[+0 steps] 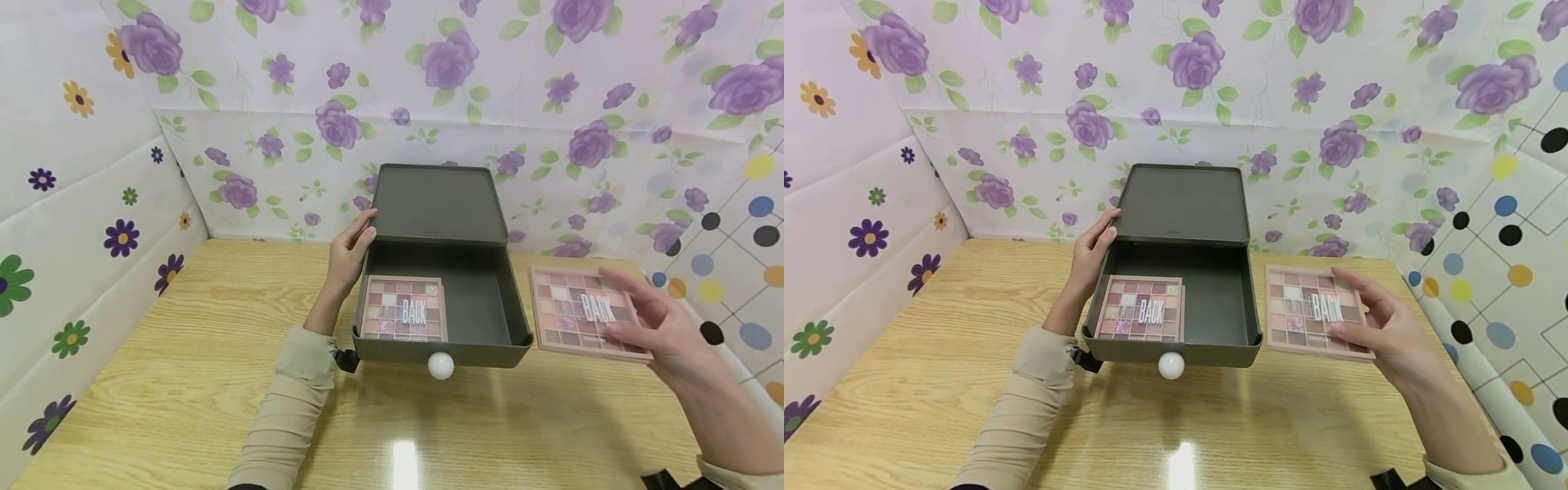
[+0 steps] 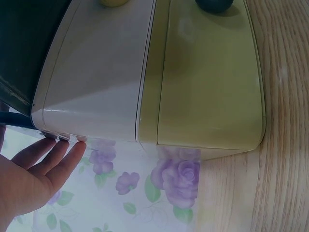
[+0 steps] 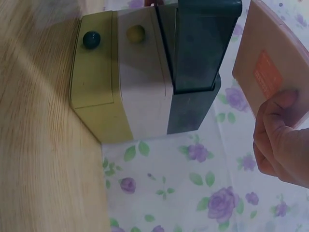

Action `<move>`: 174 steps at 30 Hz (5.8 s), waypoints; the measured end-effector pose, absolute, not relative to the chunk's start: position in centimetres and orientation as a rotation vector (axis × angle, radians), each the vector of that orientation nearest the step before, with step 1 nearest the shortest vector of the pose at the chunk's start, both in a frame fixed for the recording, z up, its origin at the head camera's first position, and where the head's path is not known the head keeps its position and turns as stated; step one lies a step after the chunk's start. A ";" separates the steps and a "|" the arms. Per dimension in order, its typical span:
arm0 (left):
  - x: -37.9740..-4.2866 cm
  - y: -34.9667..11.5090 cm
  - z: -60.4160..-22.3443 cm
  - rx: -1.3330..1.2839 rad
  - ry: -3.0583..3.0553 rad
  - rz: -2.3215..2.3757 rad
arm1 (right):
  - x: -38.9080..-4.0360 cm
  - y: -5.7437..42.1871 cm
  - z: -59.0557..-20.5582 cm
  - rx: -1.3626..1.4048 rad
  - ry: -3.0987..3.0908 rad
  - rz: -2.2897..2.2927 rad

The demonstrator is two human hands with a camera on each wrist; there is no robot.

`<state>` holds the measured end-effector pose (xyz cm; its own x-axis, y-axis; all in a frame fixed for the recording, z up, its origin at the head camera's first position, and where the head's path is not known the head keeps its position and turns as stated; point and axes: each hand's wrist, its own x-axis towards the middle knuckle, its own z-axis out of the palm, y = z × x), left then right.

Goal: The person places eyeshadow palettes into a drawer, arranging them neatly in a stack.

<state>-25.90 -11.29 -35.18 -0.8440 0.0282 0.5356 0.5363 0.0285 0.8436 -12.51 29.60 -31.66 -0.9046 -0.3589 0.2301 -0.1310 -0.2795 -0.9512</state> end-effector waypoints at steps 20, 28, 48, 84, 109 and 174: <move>-26.3 -11.4 -35.5 -0.581 -1.938 -1.869 | -13.6 25.2 -30.3 -0.625 1.797 -2.309; -24.9 -11.1 -34.0 -0.564 -1.963 -1.890 | -13.9 23.2 -29.6 -0.591 1.821 -2.295; -23.9 -10.8 -33.1 -0.569 -1.966 -1.865 | -14.6 18.0 -27.8 -0.555 1.993 -2.123; -23.9 -10.9 -33.1 -0.545 -1.972 -1.866 | -15.7 11.4 -27.0 -0.428 2.149 -1.723; -23.9 -10.9 -33.0 -0.545 -1.990 -1.847 | -17.0 11.1 -27.4 -0.643 2.218 -1.395; -23.8 -10.7 -33.0 -0.543 -1.982 -1.857 | -8.6 12.2 -34.7 -1.593 2.995 -1.499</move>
